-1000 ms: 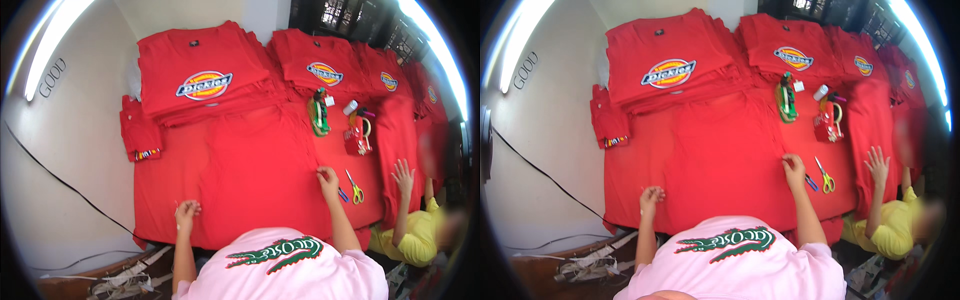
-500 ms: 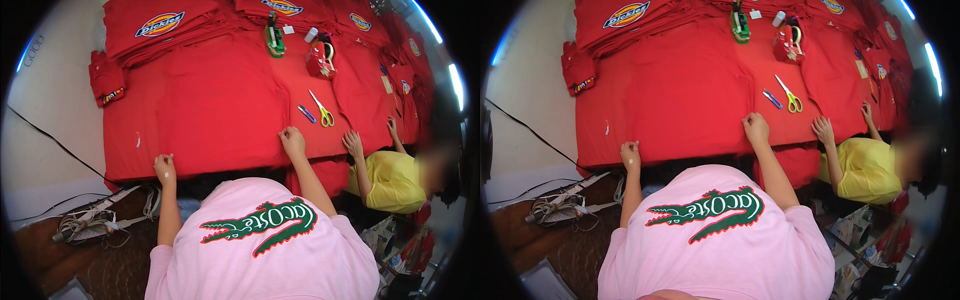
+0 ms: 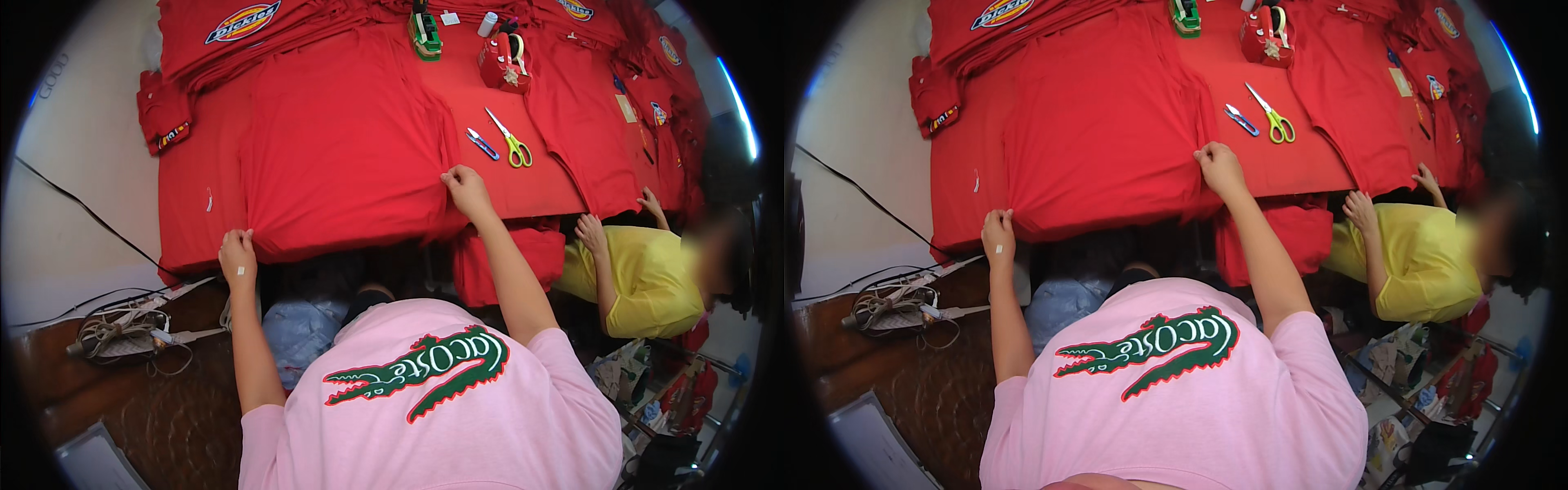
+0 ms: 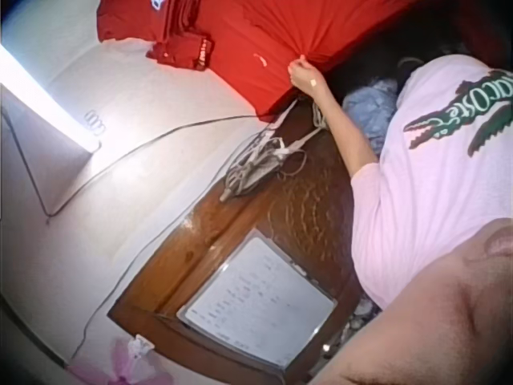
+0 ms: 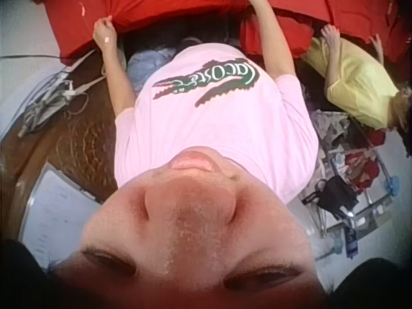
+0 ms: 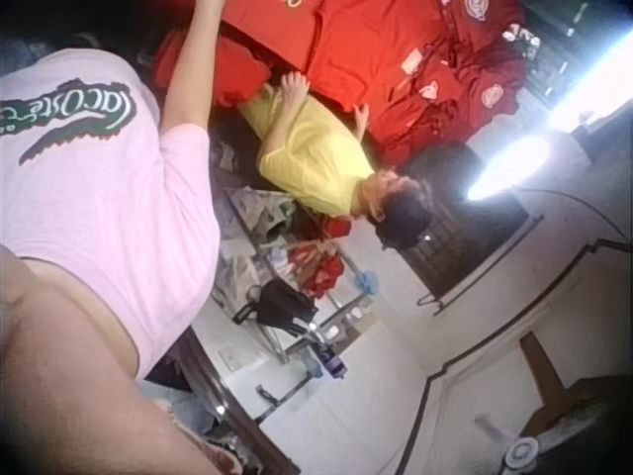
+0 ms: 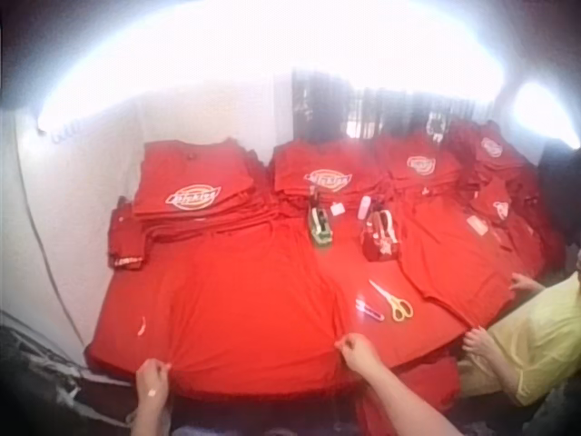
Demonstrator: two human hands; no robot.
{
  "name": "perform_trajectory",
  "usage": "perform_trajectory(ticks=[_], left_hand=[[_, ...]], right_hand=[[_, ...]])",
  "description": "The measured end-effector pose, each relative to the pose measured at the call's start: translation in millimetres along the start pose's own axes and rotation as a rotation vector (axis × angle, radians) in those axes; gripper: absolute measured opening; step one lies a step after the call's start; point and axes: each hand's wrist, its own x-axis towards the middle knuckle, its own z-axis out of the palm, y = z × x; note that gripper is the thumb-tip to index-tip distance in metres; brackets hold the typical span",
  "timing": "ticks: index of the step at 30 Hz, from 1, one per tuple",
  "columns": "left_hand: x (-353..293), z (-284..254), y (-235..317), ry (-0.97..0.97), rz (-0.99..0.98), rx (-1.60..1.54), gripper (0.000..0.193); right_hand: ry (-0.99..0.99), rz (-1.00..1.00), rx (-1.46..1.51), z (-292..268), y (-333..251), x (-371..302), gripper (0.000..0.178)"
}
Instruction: The person processes garments by flattening, aligning, and folding red shirts on a table, occasionally using small shears to trim loose threads.
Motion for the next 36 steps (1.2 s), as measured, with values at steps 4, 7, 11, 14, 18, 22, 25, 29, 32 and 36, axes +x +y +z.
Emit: perform_trajectory(ticks=[4, 7, 11, 14, 18, 22, 25, 29, 32, 36], left_hand=[[-54, -47, -11, -0.039, 0.024, -0.119, 0.032], [-101, -63, -40, -0.239, -0.174, -0.347, 0.028], [-133, -60, -21, -0.387, -0.191, -0.402, 0.024], [-123, -26, 0, -0.319, -0.008, -0.422, 0.023], [-73, 23, 81, -0.212, 0.284, -0.354, 0.031], [-47, 80, 127, -0.346, 0.527, -0.163, 0.073], [-15, 91, 108, -0.293, 0.536, -0.016, 0.08], [27, 82, 40, -0.188, 0.296, -0.068, 0.079], [55, 79, 14, -0.152, 0.237, 0.11, 0.074], [89, 78, -5, -0.095, 0.052, -0.124, 0.055]], right_hand=[[-0.42, 0.072, 0.487, -73, -33, -56, 0.025], [-0.586, 0.086, 0.569, -108, -7, -104, 0.021], [-0.624, 0.381, 0.342, -94, 47, -132, 0.016], [-0.201, 0.011, 0.047, -50, 61, -115, 0.015], [0.064, -0.234, -0.075, 4, -23, -67, 0.03], [-0.277, -0.649, -0.3, 70, -65, -36, 0.061], [-0.391, -0.783, -0.54, 71, -51, -18, 0.065], [-0.155, -0.577, -0.583, 48, -25, 8, 0.063], [-0.181, -0.532, -0.595, 37, -25, 23, 0.056], [0.028, -0.483, -0.429, 19, -24, 50, 0.042]])
